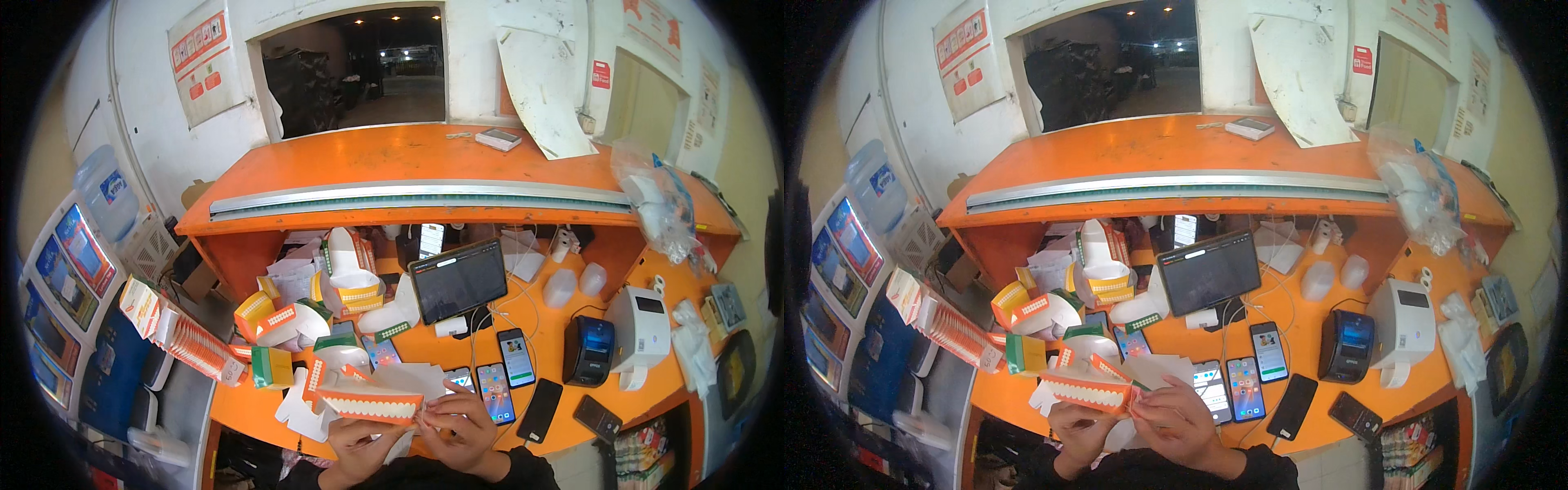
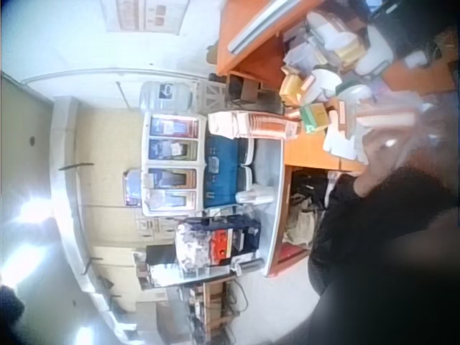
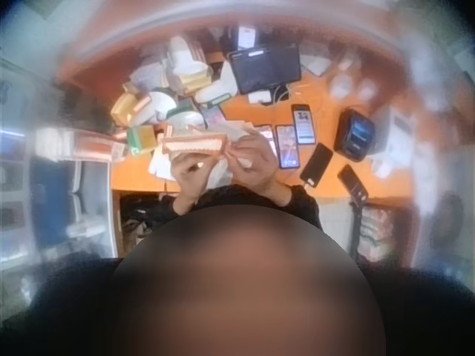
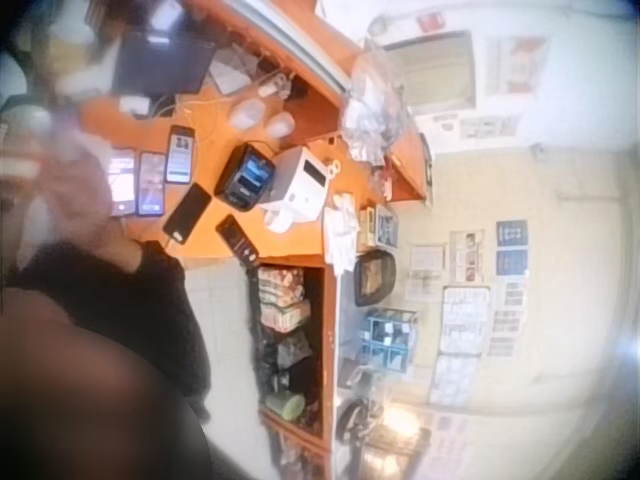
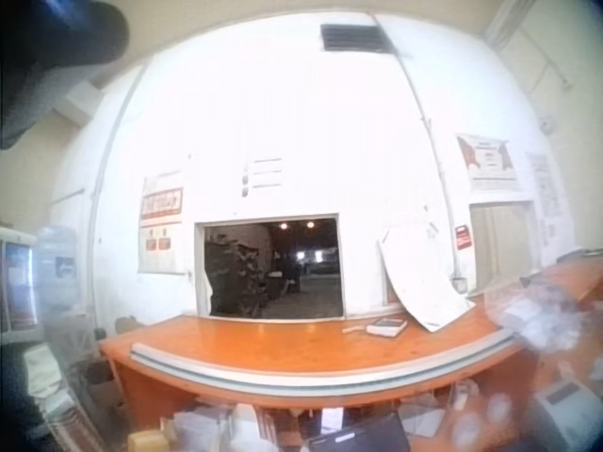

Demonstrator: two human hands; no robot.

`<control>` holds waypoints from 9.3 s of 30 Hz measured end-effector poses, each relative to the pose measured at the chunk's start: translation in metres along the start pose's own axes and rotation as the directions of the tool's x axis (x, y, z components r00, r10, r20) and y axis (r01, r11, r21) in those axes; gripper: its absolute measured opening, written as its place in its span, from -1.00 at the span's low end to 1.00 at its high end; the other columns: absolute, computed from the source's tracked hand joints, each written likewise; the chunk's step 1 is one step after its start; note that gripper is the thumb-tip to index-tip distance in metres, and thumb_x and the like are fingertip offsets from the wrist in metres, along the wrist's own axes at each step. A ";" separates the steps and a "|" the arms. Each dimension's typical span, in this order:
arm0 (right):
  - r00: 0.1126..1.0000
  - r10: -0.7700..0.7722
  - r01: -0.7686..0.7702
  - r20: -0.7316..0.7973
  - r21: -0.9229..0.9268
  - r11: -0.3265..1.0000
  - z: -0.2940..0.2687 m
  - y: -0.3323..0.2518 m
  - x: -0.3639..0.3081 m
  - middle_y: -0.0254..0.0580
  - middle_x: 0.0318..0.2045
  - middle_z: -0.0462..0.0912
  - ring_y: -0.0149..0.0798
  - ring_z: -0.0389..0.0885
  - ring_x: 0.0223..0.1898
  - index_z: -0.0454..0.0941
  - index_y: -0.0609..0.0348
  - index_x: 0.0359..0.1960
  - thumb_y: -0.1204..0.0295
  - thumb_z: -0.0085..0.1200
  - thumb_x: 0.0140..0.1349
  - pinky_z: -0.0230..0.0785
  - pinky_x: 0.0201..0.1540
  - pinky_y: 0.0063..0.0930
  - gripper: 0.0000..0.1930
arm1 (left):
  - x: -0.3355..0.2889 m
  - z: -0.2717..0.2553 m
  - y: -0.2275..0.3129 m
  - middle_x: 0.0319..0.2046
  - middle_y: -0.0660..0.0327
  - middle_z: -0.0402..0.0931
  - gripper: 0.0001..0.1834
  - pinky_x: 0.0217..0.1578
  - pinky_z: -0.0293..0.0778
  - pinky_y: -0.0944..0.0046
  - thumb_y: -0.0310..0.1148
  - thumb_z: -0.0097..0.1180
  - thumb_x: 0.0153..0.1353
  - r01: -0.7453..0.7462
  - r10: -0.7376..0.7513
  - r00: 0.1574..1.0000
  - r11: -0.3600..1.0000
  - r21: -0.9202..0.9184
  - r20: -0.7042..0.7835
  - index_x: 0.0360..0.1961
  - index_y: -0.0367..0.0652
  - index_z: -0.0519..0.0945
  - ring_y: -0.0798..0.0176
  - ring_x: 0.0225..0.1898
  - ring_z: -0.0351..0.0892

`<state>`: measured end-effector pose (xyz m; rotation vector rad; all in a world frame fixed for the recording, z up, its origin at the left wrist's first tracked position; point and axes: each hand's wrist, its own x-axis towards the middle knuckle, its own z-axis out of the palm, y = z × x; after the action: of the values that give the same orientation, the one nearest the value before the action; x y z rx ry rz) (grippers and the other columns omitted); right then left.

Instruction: The person assembles small printed cardboard boxes by folding and interlocking the flaps. They handle multiple flat pieces, fold them into shape, and place the completed boxes on the counter. The process is repeated for several units.

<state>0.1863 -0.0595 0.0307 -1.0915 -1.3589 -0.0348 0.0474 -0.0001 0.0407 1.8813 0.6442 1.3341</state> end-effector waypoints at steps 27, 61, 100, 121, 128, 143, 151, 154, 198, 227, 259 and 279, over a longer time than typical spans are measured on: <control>0.915 0.255 -0.340 -0.314 -0.254 0.906 0.001 0.122 -0.002 -0.03 -0.01 0.46 -0.15 0.43 0.01 0.40 0.33 0.00 0.47 0.01 0.14 0.24 0.04 -0.37 -0.63 | -0.042 -0.044 -0.112 -0.03 0.01 0.45 -0.57 0.03 0.30 0.22 -0.52 0.13 0.05 0.288 -0.313 0.950 0.885 0.366 0.009 0.00 -0.30 0.43 0.11 0.02 0.44; 0.756 0.099 0.211 0.647 -0.383 0.899 0.138 0.173 -0.148 0.00 -0.05 0.40 -0.05 0.32 0.04 0.38 0.22 -0.09 0.16 0.10 -0.01 0.14 0.14 -0.23 -0.50 | -0.093 -0.049 -0.227 -0.06 -0.11 0.40 -0.37 -0.01 0.28 0.08 -0.26 0.27 -0.04 0.380 -0.424 0.905 0.784 0.491 -0.024 0.05 -0.28 0.35 -0.08 -0.03 0.37; 0.810 -0.384 0.507 0.443 -0.201 0.838 0.043 0.026 -0.005 -0.37 -0.28 0.56 -0.33 0.55 -0.17 0.44 0.04 -0.38 0.44 0.08 0.04 0.33 0.05 -0.22 -0.89 | -0.008 -0.041 -0.050 -0.73 0.33 0.42 -0.80 -0.46 0.19 0.45 -0.50 0.19 0.05 0.302 -0.302 0.953 0.951 -0.065 0.004 -0.67 -0.19 0.48 0.48 -0.62 0.29; 0.891 0.099 -0.218 0.442 0.228 0.949 0.067 0.003 -0.024 -0.12 -0.30 0.50 -0.09 0.47 -0.17 0.46 0.26 -0.18 0.49 0.09 0.09 0.32 -0.08 -0.34 -0.76 | -0.004 -0.031 -0.058 -0.59 0.24 0.44 -0.70 -0.49 0.25 0.26 -0.26 -0.16 0.13 -0.444 0.629 0.690 0.759 0.477 -0.359 -0.61 -0.15 0.51 0.21 -0.60 0.30; 0.948 0.102 -0.135 0.301 0.089 0.987 0.065 0.016 -0.032 -0.09 -0.46 0.49 -0.05 0.48 -0.34 0.49 0.29 -0.34 0.49 -0.01 0.12 0.33 -0.24 -0.30 -0.88 | 0.008 -0.036 -0.057 -0.74 0.25 0.31 -0.83 -0.50 0.14 0.27 -0.39 -0.04 0.01 -0.331 0.430 0.885 0.850 0.410 -0.177 -0.66 -0.17 0.45 0.22 -0.65 0.26; 0.970 0.139 -0.181 0.198 0.213 0.960 0.040 0.004 -0.010 -0.11 -0.12 0.48 -0.05 0.39 -0.03 0.37 0.18 -0.04 0.31 0.14 0.08 0.14 0.11 -0.20 -0.58 | -0.001 -0.038 -0.042 -0.30 0.17 0.54 -0.82 -0.24 0.39 0.43 -0.56 0.09 0.12 0.352 -0.247 0.936 0.677 -0.646 0.251 -0.22 -0.33 0.45 0.41 -0.28 0.50; 0.993 0.111 -0.119 0.048 0.232 0.965 0.041 0.007 -0.012 -0.18 -0.38 0.59 -0.17 0.58 -0.30 0.56 0.21 -0.29 0.52 0.23 -0.03 0.39 -0.04 -0.22 -0.77 | -0.008 -0.031 -0.045 -0.39 0.07 0.57 -0.82 -0.34 0.42 0.41 -0.68 0.23 -0.07 0.058 -0.112 0.988 0.912 -0.405 -0.111 -0.40 -0.35 0.53 0.33 -0.34 0.55; 0.977 0.191 -0.210 0.091 0.293 0.933 0.037 0.002 -0.011 -0.15 -0.44 0.59 -0.22 0.58 -0.33 0.55 0.24 -0.38 0.56 0.19 -0.01 0.40 -0.02 -0.21 -0.87 | -0.007 -0.024 -0.046 -0.43 0.10 0.56 -0.80 -0.39 0.41 0.41 -0.69 0.27 -0.14 -0.100 0.066 0.963 0.988 -0.118 -0.262 -0.44 -0.31 0.54 0.31 -0.38 0.54; 0.980 0.074 -0.060 0.183 -0.079 0.995 0.060 0.006 -0.027 0.03 0.04 0.33 0.02 0.30 0.11 0.26 0.35 0.09 0.47 0.11 0.04 -0.03 0.20 0.07 -0.46 | -0.009 0.000 -0.044 -0.35 0.20 0.50 -0.88 -0.42 0.34 0.52 -0.60 0.14 0.07 0.167 -0.284 0.919 0.908 -0.384 -0.273 -0.35 -0.34 0.47 0.50 -0.41 0.44; 0.972 0.101 -0.061 0.212 -0.187 0.980 0.048 0.023 -0.023 0.04 0.24 0.02 0.01 0.03 0.25 0.17 0.08 0.17 0.19 0.25 -0.08 -0.20 0.24 0.04 -0.25 | -0.028 -0.032 -0.074 -0.30 0.20 0.50 -0.75 -0.22 0.37 0.32 -0.32 -0.01 0.24 0.615 -0.646 0.763 0.733 -0.290 -0.017 -0.17 -0.29 0.46 0.32 -0.26 0.47; 0.906 -0.124 0.132 0.404 0.009 0.991 0.021 0.031 0.005 -0.12 -0.22 0.51 -0.12 0.50 -0.12 0.42 0.21 -0.23 0.53 -0.01 0.10 0.21 0.14 -0.09 -0.82 | -0.025 -0.055 -0.090 -0.12 0.15 0.48 -0.62 -0.08 0.41 0.25 -0.42 0.06 0.16 0.462 -0.529 0.845 0.645 -0.609 0.080 0.00 -0.30 0.33 0.28 -0.13 0.51; 0.683 0.229 -0.661 0.694 0.454 0.597 0.020 0.032 0.002 -0.19 -0.28 0.46 -0.40 0.46 -0.21 0.29 0.21 -0.27 0.60 -0.03 0.19 0.30 -0.13 -0.55 -0.87 | -0.016 -0.064 -0.075 -0.23 0.14 0.56 -0.66 -0.20 0.43 0.37 -0.44 0.16 0.10 0.490 -0.474 0.864 0.716 -0.497 0.168 -0.12 -0.38 0.45 0.35 -0.26 0.54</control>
<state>0.1904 -0.0281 0.0094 -0.7894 -1.3617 1.2263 -0.0174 0.0511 -0.0153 1.1696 0.6202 0.9968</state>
